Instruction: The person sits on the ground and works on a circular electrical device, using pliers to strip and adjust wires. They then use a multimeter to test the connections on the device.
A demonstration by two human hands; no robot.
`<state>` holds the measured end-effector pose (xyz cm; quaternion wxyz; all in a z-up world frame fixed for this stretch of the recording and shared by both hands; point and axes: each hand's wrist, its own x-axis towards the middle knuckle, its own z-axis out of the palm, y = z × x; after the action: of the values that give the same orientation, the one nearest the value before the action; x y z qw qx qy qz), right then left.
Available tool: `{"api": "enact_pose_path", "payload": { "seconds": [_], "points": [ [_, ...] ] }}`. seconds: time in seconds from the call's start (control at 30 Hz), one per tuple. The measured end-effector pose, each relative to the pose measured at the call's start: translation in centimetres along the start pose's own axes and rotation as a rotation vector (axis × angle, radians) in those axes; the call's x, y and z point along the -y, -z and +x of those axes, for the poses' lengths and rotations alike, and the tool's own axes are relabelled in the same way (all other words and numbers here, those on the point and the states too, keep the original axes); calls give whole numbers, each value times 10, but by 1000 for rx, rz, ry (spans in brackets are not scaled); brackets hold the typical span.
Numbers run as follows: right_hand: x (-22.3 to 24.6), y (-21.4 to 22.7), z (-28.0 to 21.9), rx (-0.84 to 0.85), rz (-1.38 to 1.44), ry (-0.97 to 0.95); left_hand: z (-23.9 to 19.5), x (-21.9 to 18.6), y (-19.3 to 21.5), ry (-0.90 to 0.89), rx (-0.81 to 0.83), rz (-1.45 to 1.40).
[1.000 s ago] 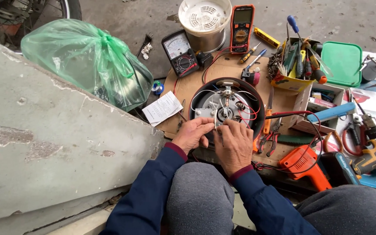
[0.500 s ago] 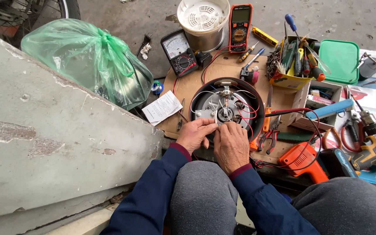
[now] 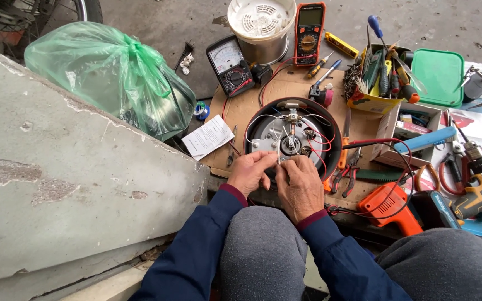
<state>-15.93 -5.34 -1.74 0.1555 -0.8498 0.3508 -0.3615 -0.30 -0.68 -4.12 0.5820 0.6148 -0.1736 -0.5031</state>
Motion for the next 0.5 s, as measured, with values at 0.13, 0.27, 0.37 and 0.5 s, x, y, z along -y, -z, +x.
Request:
{"api": "enact_pose_path", "payload": {
  "seconds": [0.13, 0.27, 0.37, 0.5],
  "points": [
    [-4, -12, -4, -6, -40, 0, -9, -7, -2, 36, -7, 30],
    [-8, -23, -9, -28, -137, 42, -7, -10, 1, 41, -41, 137],
    [-10, -24, -8, -43, -191, 81, -7, -19, 0, 13, -72, 264],
    [-18, -29, -14, -63, -258, 121, -4, -24, -2, -14, -78, 341]
  ]
}}
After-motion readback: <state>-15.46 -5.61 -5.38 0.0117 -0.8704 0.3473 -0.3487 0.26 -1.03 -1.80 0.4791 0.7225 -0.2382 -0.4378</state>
